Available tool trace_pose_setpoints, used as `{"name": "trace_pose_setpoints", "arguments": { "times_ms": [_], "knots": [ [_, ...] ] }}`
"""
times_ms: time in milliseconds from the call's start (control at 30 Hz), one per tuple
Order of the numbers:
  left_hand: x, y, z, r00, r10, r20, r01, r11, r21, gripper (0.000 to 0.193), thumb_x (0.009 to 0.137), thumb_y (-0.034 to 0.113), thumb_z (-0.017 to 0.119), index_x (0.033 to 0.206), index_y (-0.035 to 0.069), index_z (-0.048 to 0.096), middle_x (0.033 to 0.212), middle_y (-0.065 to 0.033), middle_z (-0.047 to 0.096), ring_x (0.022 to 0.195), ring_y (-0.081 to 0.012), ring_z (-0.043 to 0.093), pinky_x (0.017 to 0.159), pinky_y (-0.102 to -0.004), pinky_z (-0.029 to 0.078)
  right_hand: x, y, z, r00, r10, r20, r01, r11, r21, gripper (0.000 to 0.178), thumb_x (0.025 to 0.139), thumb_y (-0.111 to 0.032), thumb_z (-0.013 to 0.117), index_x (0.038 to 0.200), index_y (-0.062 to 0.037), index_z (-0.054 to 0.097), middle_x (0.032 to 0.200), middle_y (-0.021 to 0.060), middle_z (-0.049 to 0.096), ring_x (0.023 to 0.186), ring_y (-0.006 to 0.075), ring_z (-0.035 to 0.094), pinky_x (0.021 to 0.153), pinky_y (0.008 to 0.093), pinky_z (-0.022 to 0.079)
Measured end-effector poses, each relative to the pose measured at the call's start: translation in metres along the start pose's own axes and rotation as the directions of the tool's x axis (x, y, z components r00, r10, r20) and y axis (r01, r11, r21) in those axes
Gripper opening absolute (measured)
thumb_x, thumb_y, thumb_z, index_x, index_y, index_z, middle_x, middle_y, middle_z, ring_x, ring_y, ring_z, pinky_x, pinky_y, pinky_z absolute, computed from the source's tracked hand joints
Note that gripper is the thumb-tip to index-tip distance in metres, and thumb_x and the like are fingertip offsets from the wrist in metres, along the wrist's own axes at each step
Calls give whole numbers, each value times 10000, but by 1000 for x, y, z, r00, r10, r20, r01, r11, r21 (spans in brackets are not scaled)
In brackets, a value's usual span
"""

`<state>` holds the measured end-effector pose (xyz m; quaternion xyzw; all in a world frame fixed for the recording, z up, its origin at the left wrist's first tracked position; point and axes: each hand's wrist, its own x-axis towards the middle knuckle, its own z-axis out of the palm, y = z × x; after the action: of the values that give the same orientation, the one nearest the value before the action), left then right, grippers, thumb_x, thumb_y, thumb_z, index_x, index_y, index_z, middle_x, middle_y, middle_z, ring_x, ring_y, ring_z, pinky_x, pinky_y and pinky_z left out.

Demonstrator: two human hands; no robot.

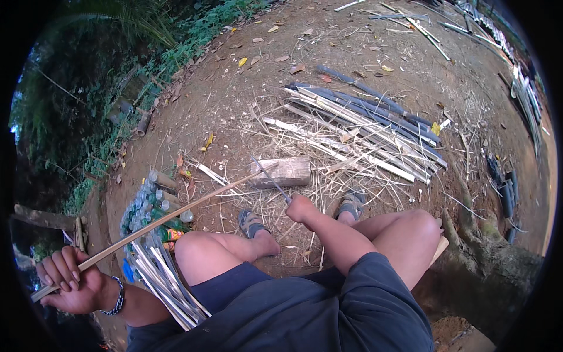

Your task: The person uses a large knife to shave and smooth the surface of a long bamboo strip while holding it against a wooden block.

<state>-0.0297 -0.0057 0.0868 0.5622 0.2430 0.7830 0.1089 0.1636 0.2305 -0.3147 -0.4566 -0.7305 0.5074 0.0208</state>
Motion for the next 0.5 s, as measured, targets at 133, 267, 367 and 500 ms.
{"name": "trace_pose_setpoints", "arguments": {
  "times_ms": [133,267,367,500],
  "knots": [
    [16,4,-13,998,25,-57,-19,995,101,546,898,597,482,755,74,425,547,28,392,432,-79,374,473,-210,333,-17,-49,11,994,-104,23,104,994,22,261,795,-176,586,990,-3,594,887,239,647,841,380,643,779,447,499],
    [38,3,-25,1000,-8,-9,9,997,82,316,884,340,462,728,71,411,533,12,381,416,-90,368,459,-210,335,0,-60,13,972,-235,-5,234,970,60,275,778,-182,600,994,-10,600,907,238,651,856,384,642,786,449,498],
    [53,-11,-24,999,-36,-38,38,997,65,167,820,190,446,710,72,401,513,13,385,414,-83,362,440,-205,323,67,41,15,998,65,-9,-65,998,-10,288,763,-177,608,994,-5,606,918,246,652,863,399,635,788,445,498],
    [67,-9,-31,996,-57,-69,63,994,94,153,832,58,405,681,78,392,483,15,371,393,-77,330,452,-198,306,54,-11,-9,997,-15,77,20,998,-58,284,796,-172,569,1016,0,622,973,261,651,930,404,629,845,467,492]
  ]
}}
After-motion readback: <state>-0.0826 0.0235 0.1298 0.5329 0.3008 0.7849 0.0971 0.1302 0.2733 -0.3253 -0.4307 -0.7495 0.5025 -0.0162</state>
